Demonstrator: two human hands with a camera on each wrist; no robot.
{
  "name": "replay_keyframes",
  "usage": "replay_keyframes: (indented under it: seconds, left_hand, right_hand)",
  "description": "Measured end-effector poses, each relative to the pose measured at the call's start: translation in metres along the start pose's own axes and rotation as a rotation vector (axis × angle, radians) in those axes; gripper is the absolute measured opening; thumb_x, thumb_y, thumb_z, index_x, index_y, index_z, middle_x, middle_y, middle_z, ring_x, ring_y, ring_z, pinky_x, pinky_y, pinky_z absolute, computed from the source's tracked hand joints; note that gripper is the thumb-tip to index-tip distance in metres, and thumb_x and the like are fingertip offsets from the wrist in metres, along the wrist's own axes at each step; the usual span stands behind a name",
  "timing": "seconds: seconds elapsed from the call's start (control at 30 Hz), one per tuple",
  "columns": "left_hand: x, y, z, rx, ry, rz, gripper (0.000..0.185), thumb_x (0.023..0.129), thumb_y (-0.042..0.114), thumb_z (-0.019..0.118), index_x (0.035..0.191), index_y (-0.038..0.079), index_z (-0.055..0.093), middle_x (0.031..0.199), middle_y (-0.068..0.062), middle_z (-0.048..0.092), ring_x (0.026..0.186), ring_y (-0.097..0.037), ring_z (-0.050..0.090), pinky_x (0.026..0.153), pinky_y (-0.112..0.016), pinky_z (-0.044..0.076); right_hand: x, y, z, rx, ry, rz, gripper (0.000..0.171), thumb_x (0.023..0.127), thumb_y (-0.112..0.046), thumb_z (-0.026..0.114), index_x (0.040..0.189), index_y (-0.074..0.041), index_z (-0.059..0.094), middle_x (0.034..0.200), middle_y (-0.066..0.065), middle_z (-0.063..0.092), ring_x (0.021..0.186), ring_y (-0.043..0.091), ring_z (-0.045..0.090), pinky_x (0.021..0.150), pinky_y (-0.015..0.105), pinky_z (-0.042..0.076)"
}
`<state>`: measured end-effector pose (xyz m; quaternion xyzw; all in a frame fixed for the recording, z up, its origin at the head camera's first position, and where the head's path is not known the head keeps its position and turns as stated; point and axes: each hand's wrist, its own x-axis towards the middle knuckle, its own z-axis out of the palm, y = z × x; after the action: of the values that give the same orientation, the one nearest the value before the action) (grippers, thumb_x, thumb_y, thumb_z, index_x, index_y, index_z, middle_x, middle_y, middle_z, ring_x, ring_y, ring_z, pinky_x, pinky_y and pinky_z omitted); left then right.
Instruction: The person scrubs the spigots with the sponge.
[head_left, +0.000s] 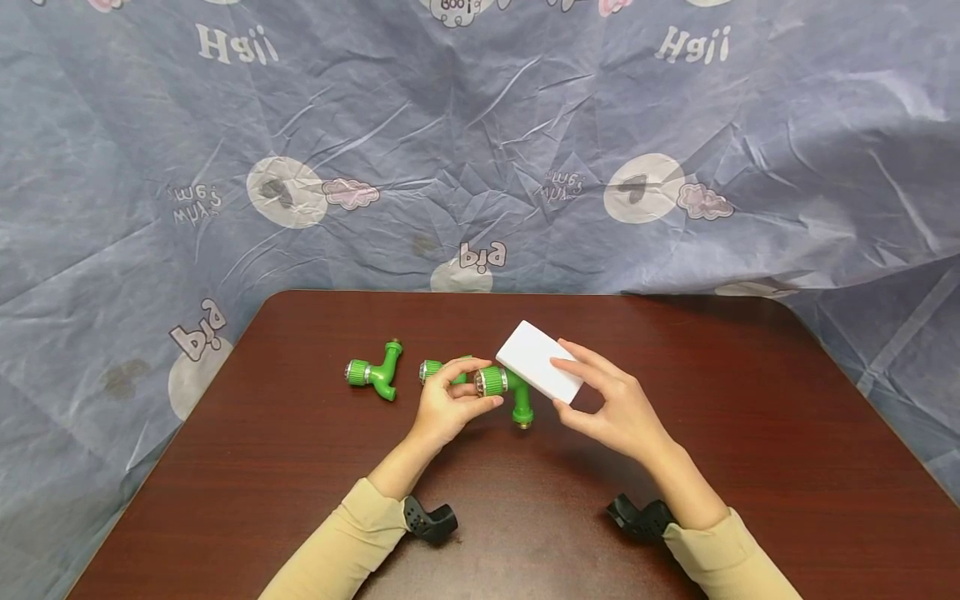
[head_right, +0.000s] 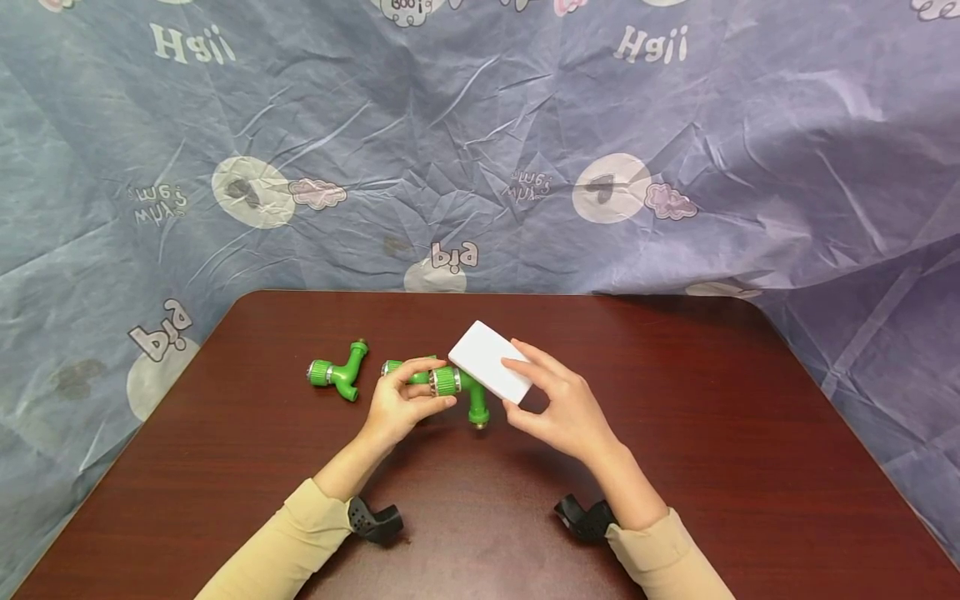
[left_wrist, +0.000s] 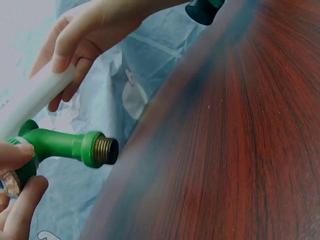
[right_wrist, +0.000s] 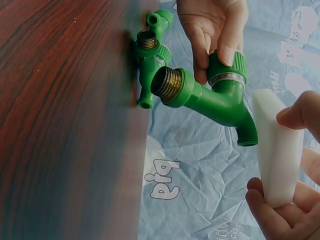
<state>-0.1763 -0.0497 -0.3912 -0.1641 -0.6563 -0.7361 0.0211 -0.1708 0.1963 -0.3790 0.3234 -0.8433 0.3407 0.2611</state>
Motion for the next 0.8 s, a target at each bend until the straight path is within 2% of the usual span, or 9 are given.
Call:
replay_keyframes:
  seconds: [0.13,0.2,0.27,0.37,0.43,0.53,0.6,0.7,0.8]
  left_hand:
    - [-0.0014,0.0023,0.0008,0.011,-0.019,0.002,0.047,0.071,-0.016,0.069,0.116,-0.011,0.057,0.113,-0.016,0.050,0.071,-0.011,0.063,0.062,-0.019,0.051]
    - [-0.0012,0.0024,0.0012,0.015,-0.011,-0.006,0.046,0.073,-0.014,0.070,0.117,-0.010,0.057,0.109,-0.013,0.051,0.070,-0.011,0.063,0.060,-0.019,0.050]
    - [0.0006,-0.0047,-0.0003,0.024,0.012,0.007,0.045,0.073,-0.009,0.073,0.116,-0.005,0.060,0.106,-0.010,0.054,0.070,-0.010,0.063,0.059,-0.020,0.050]
    - [0.0011,-0.0042,-0.0013,0.064,0.051,0.006,0.043,0.072,-0.005,0.077,0.113,-0.003,0.062,0.104,-0.011,0.057,0.079,-0.020,0.065,0.062,-0.023,0.052]
    - [0.0008,-0.0033,-0.0018,0.103,0.078,0.023,0.041,0.072,-0.002,0.078,0.110,-0.002,0.065,0.102,-0.013,0.060,0.086,-0.027,0.065,0.070,-0.033,0.055]
    - [-0.0010,0.0049,-0.0007,0.169,0.108,0.025,0.037,0.073,0.001,0.079,0.107,-0.004,0.066,0.098,-0.016,0.063,0.089,-0.033,0.062,0.072,-0.037,0.054]
    - [-0.0008,0.0049,-0.0007,0.179,0.121,0.034,0.036,0.073,0.002,0.079,0.106,-0.004,0.066,0.095,-0.017,0.065,0.087,-0.032,0.062,0.070,-0.035,0.054]
    - [-0.0002,0.0047,-0.0008,0.163,0.125,0.023,0.036,0.072,0.002,0.079,0.105,-0.005,0.066,0.093,-0.015,0.065,0.084,-0.031,0.064,0.062,-0.023,0.051]
    - [0.0004,0.0034,-0.0007,0.144,0.120,0.016,0.037,0.071,0.001,0.079,0.105,-0.006,0.066,0.093,-0.015,0.065,0.082,-0.030,0.064,0.061,-0.020,0.051]
  right_hand:
    - [0.0004,0.0002,0.0005,0.026,0.000,-0.026,0.047,0.069,-0.010,0.073,0.116,-0.012,0.066,0.131,0.007,0.055,0.113,0.022,0.056,0.091,0.013,0.039]
    - [0.0000,-0.0004,0.0009,0.046,-0.015,-0.036,0.047,0.070,-0.011,0.073,0.116,-0.012,0.066,0.131,0.007,0.055,0.113,0.022,0.056,0.091,0.014,0.039]
    - [-0.0004,-0.0006,0.0013,0.054,-0.023,-0.041,0.047,0.070,-0.010,0.073,0.116,-0.012,0.066,0.131,0.008,0.055,0.113,0.022,0.056,0.091,0.014,0.040]
    - [-0.0009,-0.0007,0.0012,0.026,-0.006,-0.009,0.047,0.069,-0.009,0.074,0.115,-0.012,0.067,0.130,0.008,0.056,0.112,0.023,0.057,0.089,0.012,0.039]
    - [-0.0008,-0.0008,0.0004,0.012,0.021,0.021,0.047,0.068,-0.008,0.075,0.115,-0.012,0.067,0.130,0.007,0.056,0.112,0.024,0.057,0.088,0.012,0.039]
    - [-0.0009,-0.0010,-0.0002,0.019,0.036,0.038,0.047,0.069,-0.009,0.076,0.115,-0.012,0.067,0.131,0.006,0.055,0.113,0.023,0.056,0.089,0.012,0.039]
    - [-0.0006,-0.0017,0.0002,0.043,0.018,0.019,0.047,0.070,-0.010,0.075,0.116,-0.013,0.066,0.132,0.006,0.054,0.114,0.022,0.055,0.091,0.013,0.039]
    - [-0.0005,-0.0013,0.0016,0.051,-0.013,-0.010,0.048,0.070,-0.010,0.074,0.117,-0.013,0.066,0.131,0.007,0.055,0.114,0.022,0.056,0.091,0.014,0.040]
    - [-0.0005,-0.0004,0.0021,0.021,0.008,0.006,0.047,0.069,-0.008,0.075,0.115,-0.012,0.067,0.130,0.008,0.056,0.112,0.024,0.057,0.090,0.012,0.039]
